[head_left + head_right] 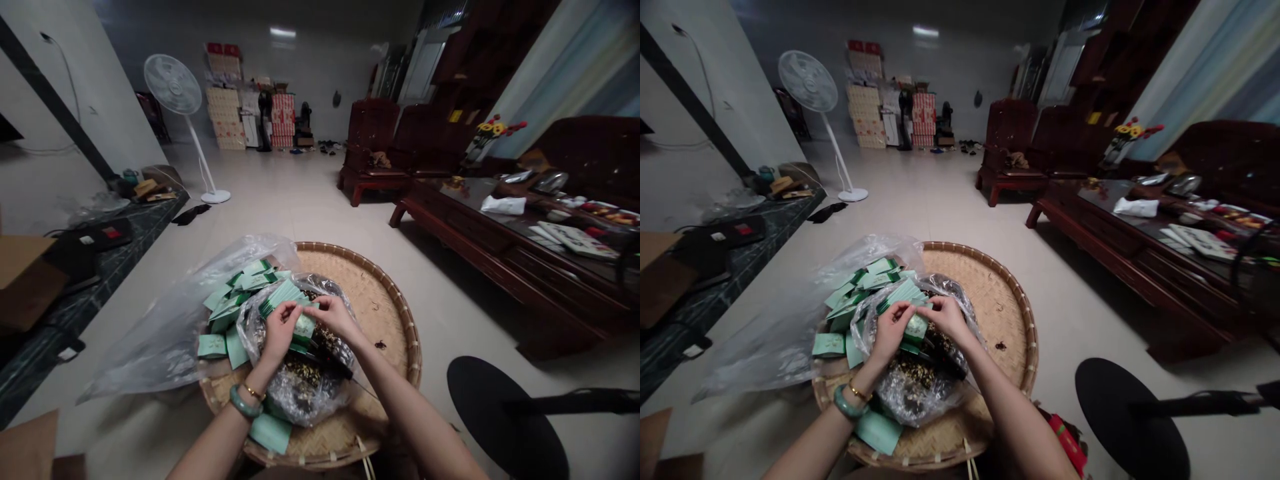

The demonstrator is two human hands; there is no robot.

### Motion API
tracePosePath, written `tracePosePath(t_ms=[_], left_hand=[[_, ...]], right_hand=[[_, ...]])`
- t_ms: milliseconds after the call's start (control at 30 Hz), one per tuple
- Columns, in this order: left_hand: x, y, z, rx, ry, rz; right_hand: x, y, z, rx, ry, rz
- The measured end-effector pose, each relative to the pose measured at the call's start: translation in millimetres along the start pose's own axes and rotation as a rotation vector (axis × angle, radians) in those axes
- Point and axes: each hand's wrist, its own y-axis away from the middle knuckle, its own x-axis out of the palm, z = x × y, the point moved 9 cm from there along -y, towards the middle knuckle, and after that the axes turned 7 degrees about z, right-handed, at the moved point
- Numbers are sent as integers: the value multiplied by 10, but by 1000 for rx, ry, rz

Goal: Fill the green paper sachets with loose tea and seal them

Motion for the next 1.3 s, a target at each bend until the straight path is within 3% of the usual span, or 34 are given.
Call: tracePosePath(t_ms=[133, 200, 433, 533, 700, 867, 967, 1067, 1200, 1300], left_hand=[[245, 83, 84, -163, 28, 330], [276, 136, 98, -203, -8, 406], [332, 172, 124, -241, 54, 448], [284, 118, 47, -130, -27, 415], [151, 89, -160, 98, -133, 331], [90, 114, -275, 202, -176, 301], [83, 122, -302, 240, -200, 296], [86, 128, -291, 264, -241, 292], [107, 147, -256, 288, -315, 297], [119, 166, -240, 293, -349, 304]], right_hand=[[-70, -23, -89, 24, -114, -42], [-96, -22, -85, 11, -118, -28], [-92, 23, 17, -67, -59, -10], [-70, 169, 310, -246, 45, -2], [-75, 689, 970, -632, 385, -74], [87, 982, 1282, -768, 717, -30], [175, 996, 1309, -738, 890, -81], [264, 910, 1252, -601, 1101, -150], [408, 712, 1058, -294, 1322, -22], [445, 631, 967, -148, 1375, 50]])
